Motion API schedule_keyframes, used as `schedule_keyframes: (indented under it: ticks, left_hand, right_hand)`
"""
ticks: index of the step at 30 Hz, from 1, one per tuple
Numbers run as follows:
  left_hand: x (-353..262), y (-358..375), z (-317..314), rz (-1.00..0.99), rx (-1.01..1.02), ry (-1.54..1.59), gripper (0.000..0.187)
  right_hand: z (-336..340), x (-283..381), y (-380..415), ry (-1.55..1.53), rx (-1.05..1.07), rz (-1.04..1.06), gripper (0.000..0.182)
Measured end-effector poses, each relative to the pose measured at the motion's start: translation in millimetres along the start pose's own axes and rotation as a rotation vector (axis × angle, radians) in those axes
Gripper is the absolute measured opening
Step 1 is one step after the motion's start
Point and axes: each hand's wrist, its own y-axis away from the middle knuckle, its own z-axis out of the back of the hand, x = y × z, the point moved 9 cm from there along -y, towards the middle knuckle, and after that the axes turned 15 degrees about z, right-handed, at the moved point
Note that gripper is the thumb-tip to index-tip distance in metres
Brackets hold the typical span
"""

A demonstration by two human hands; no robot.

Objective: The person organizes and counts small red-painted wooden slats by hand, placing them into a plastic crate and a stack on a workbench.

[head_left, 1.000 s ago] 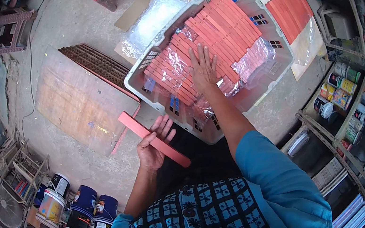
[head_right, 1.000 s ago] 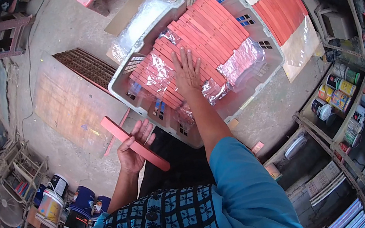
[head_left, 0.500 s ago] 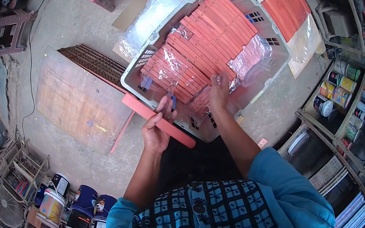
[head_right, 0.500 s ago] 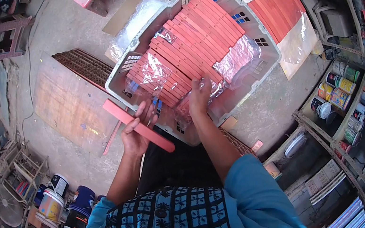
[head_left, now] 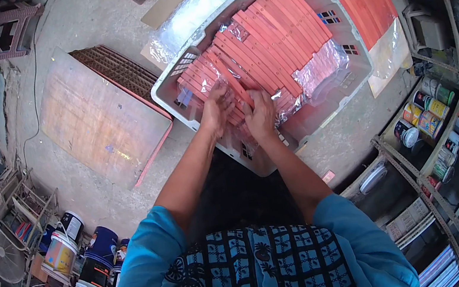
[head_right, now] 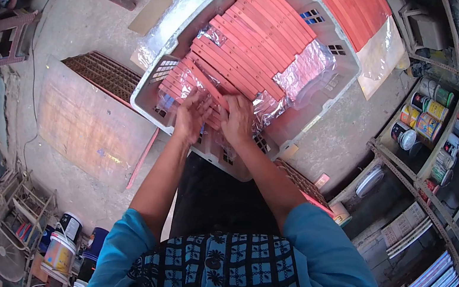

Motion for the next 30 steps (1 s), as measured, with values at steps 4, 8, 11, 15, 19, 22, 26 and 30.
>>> schedule_keyframes:
  ticks: [4,8,11,15,19,22,26,30]
  left_hand:
    - [-17,-17,-2,-0.062,-0.033,0.041,0.061]
    - [-22,-39,5,-0.013,-0.012,0.165,0.048]
    - [-27,-38,2,-0.024,-0.028,0.176,0.045]
    - [-28,-40,-2,-0.013,0.014,0.219,0.047]
    - [-30,-42,3,-0.019,0.006,0.212,0.05]
    - [-30,-40,3,-0.02,-0.035,0.169,0.052]
    - [-30,-28,4,-0.029,-0.087,0.111,0.059]
    - [-22,-20,13,-0.062,-0.126,0.094,0.064]
  right_hand:
    - [-30,-19,-17,0.071,0.137,-0.071,0.034]
    - [11,-26,-2,-0.008,-0.273,-0.244,0.057]
    - [-8,-82,71,-0.107,-0.481,-0.695,0.057]
    - [-57,-104,91,-1.064,-0.555,-1.002,0.052]
    - [-49,-87,77,-1.232,-0.583,-1.069,0.045]
    - [-38,-94,87,-1.109,-0.513,-1.07,0.043]
    - [21,-93,85,-0.877,-0.577,-0.958,0.046]
    - [150,-105,37,-0.503,-0.648,-0.515,0.04]
